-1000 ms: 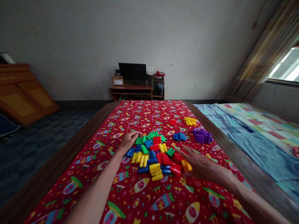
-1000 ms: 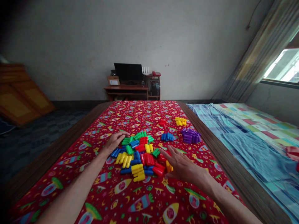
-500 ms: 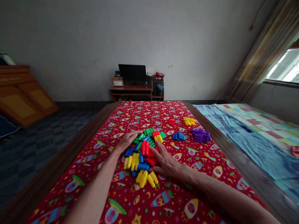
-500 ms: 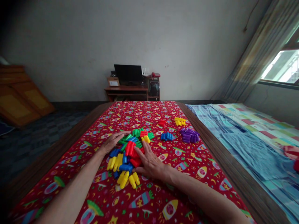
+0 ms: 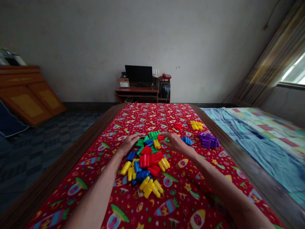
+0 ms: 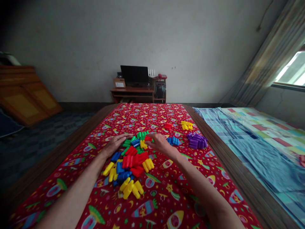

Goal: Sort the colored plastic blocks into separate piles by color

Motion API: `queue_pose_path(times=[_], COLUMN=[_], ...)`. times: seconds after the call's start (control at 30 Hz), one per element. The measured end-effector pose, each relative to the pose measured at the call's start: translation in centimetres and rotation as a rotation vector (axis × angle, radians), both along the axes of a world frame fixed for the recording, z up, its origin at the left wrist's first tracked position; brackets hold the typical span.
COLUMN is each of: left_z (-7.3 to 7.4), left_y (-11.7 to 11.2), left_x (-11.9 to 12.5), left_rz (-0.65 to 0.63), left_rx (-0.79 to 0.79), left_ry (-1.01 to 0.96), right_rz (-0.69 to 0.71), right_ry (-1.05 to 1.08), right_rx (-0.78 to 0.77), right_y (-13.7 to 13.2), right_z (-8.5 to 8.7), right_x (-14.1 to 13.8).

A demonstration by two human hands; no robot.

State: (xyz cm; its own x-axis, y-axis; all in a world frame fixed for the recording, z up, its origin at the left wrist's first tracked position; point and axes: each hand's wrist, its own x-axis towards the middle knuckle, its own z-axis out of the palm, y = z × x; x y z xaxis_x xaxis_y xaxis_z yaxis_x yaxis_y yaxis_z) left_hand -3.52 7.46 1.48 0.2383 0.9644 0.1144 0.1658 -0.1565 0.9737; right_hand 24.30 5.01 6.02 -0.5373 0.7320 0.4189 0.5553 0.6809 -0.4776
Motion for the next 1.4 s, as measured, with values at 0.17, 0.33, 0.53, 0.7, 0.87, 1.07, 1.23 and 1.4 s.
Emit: queue_pose_path(times=[0.17, 0.33, 0.53, 0.7, 0.87, 1.07, 1.23, 1.4], left_z=[0.3, 0.3, 0.2, 0.6, 1.1, 1.1, 0.5, 0.2], left_y=[-0.2, -0.3, -0.1, -0.3, -0.6, -0.7, -0.3, 0.0], left_x=[0.1, 0.1, 0.1, 0.2, 0.4, 0.4, 0.2, 0.2], left_rz=[0.011, 0.019, 0.018, 0.017, 0.044, 0.038, 0.040, 0.036], left_rx=[0.016, 0.021, 0.029, -0.007, 0.014, -0.044, -0.015, 0.018], left_ry=[0.023, 0.046, 0.063, 0.054, 0.072, 0.051, 0.057, 0.072], right_rz=[0.072, 0.057, -0.006, 0.211, 0.345, 0.106, -0.218, -0.318], right_ry=[-0.239, -0.148, -0.021, -0.200, -0.364, -0.168, -0.147, -0.173], right_rx=[0.171, 0.136, 0.027, 0.127, 0.196, 0.195, 0.134, 0.046], right_y=[-0.6, -0.4, -0.2, 0.8, 1.8, 0.8, 1.6, 2.0], right_z=[-1.9, -2.8, -2.1, -1.4, -1.6, 0.1, 0.8, -0.7], right_x=[-3.1, -2.4, -1.1, -4.9, -7.6, -2.6, 6.0, 9.8])
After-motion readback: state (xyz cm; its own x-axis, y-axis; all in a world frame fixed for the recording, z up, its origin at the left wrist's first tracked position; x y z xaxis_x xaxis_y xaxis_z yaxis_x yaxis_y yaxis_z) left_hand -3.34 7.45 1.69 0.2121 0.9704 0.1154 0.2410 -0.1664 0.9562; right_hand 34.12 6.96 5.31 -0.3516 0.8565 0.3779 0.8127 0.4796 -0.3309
